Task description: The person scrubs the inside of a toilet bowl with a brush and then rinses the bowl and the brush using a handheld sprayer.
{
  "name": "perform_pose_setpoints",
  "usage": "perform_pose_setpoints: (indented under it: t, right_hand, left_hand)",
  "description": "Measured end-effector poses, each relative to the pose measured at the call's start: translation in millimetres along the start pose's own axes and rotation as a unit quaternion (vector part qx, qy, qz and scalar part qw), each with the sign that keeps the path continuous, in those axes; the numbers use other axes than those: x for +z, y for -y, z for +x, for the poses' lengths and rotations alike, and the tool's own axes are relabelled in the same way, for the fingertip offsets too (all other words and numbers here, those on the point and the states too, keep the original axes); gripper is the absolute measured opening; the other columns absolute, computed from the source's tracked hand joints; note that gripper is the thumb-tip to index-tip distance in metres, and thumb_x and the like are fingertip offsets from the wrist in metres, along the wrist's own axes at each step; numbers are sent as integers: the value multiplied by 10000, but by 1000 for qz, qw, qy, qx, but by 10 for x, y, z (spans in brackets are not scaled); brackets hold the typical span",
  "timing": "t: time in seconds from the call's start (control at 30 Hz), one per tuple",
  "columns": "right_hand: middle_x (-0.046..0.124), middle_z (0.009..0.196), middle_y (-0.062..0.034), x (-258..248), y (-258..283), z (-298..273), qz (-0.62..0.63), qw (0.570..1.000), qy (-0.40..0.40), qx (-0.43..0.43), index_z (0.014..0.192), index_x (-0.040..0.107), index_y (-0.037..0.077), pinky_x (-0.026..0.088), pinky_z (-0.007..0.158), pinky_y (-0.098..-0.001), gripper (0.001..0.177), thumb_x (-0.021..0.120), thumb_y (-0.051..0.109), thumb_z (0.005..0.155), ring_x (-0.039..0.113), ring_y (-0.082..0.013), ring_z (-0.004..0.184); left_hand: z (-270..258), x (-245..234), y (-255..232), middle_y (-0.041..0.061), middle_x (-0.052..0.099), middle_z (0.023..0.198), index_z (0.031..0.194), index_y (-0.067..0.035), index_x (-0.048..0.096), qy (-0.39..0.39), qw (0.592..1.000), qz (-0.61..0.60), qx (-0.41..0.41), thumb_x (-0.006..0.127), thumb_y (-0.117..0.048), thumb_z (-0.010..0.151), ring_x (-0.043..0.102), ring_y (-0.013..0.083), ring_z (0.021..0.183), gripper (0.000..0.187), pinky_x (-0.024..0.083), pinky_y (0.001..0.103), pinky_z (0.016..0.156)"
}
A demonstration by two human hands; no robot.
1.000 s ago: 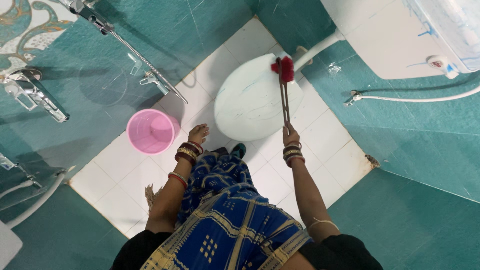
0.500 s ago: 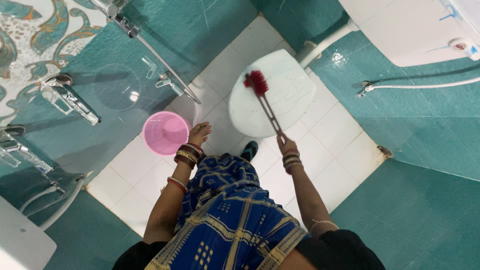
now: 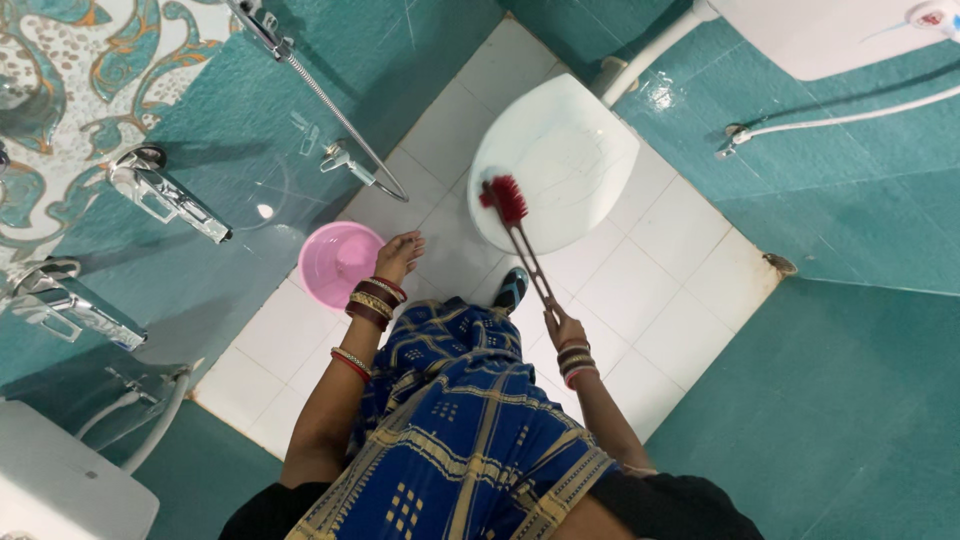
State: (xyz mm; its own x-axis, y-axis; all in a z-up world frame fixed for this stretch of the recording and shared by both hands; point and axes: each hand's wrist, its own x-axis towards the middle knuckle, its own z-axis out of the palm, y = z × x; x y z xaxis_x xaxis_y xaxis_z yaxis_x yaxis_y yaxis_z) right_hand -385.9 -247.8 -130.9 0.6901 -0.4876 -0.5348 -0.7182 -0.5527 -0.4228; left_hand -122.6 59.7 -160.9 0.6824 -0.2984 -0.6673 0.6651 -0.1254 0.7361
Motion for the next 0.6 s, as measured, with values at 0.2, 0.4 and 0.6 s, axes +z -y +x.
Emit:
perform_pose_setpoints:
  t: [0.2, 0.4, 0.6]
  right_hand:
    - [751, 886, -228, -143, -171, 35, -82, 996, 14, 18, 1392, 587, 400, 586, 841, -512, 428, 541, 537, 990, 727, -432, 906]
    - [705, 1200, -214, -407, 82, 956, 184, 956, -225, 38, 1318, 655, 81, 522, 958, -454, 422, 594, 358, 1005, 670, -389, 1113]
    - [698, 1188, -242, -126, 43, 737, 178, 962, -198, 58, 1381, 628, 95, 524, 975, -446, 441, 569, 354, 1028, 671, -408, 1121]
  left_hand:
    - [-119, -163, -2, 22, 686, 1291, 1324, -152, 629, 17, 1000, 10, -1, 550, -302, 1026, 640, 137, 1159, 343, 472, 317, 950]
    - [-258, -352, 24, 4, 697, 1267, 1330, -151, 618, 23, 998, 47, 19, 530, -286, 1031, 655, 105, 1126, 339, 498, 278, 936]
    - [-345, -429, -20, 28, 696, 1268, 1330, -132, 626, 42, 998, 21, 41, 541, -266, 1040, 650, 121, 1118, 331, 487, 272, 915]
